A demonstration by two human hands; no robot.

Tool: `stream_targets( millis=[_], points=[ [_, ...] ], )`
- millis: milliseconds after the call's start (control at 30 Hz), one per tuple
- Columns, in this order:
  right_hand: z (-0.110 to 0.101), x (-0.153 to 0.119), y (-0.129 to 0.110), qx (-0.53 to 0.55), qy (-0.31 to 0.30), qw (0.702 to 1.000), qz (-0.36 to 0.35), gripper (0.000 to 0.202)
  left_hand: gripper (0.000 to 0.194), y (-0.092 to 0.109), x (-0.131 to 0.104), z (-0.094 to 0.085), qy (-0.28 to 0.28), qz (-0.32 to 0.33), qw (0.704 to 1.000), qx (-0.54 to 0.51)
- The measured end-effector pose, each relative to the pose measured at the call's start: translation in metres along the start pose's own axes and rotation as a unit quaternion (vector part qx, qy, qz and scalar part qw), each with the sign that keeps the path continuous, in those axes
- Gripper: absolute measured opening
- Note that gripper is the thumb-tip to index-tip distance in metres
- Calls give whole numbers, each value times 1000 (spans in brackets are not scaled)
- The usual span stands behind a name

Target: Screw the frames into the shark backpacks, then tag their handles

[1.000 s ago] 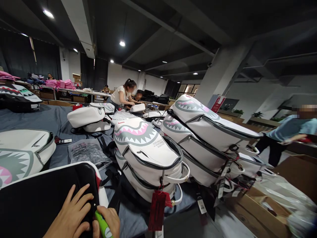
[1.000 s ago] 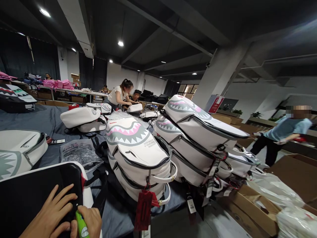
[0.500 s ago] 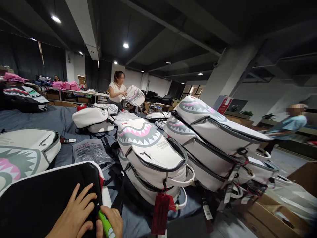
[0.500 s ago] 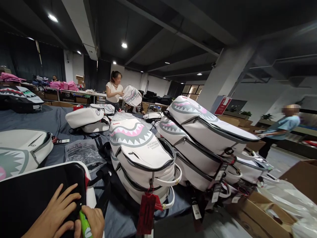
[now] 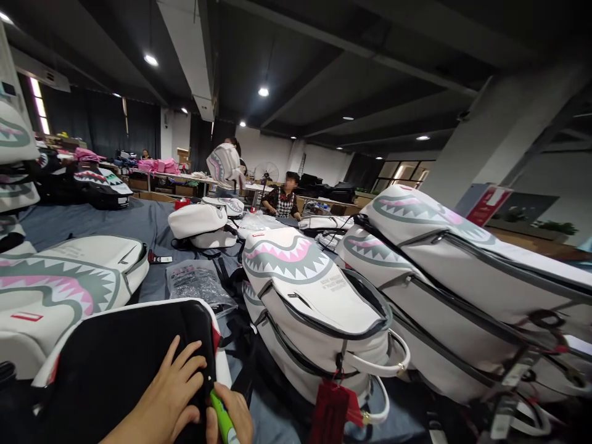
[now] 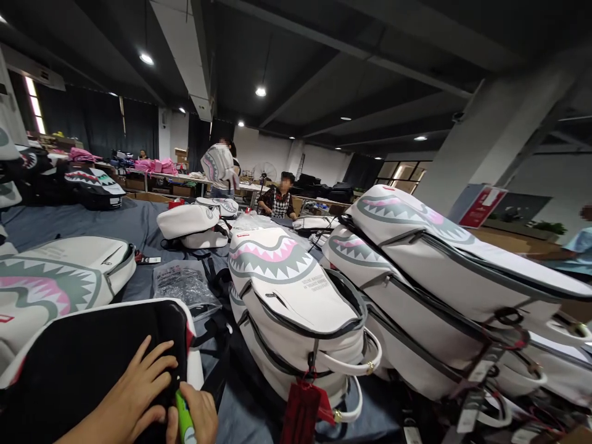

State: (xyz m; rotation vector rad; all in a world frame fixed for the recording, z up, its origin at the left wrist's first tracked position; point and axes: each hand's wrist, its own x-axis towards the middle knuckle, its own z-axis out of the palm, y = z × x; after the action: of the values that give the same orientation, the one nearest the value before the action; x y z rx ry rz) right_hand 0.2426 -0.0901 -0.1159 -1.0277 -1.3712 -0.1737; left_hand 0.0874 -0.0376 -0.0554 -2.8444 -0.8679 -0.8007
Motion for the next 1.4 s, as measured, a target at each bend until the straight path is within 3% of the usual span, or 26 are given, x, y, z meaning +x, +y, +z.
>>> stream_targets(
  millis=[267, 433, 500, 567, 667, 767, 1133, 1400],
  points=[
    [-2, -1, 0, 0, -8, 1000, 3, 26, 40, -10, 1, -8, -84, -16, 994, -61],
    [-12, 5, -6, -12, -37, 999, 34, 24, 36, -6, 5, -22, -73, -2, 996, -46],
    [-21, 9, -14, -14, -68, 995, 65, 22, 22, -3, 5, -29, -54, 0, 998, -33],
    [-27, 12, -21, 18, -80, 987, 142, 21, 12, -1, 6, -34, -52, 11, 998, -20],
    [-28, 13, -24, 68, -77, 960, 260, 20, 17, -4, 8, -36, -55, 27, 998, -15],
    [-27, 14, -26, 86, -74, 946, 305, 20, 19, -5, 10, -37, -60, 33, 998, -15],
    [-25, 13, -21, -24, -140, 969, 200, 18, 18, -2, 13, -40, -61, 32, 998, -10],
    [-23, 16, -20, -22, -140, 963, 228, 20, 22, -2, 15, -40, -61, 30, 997, -20]
  ],
)
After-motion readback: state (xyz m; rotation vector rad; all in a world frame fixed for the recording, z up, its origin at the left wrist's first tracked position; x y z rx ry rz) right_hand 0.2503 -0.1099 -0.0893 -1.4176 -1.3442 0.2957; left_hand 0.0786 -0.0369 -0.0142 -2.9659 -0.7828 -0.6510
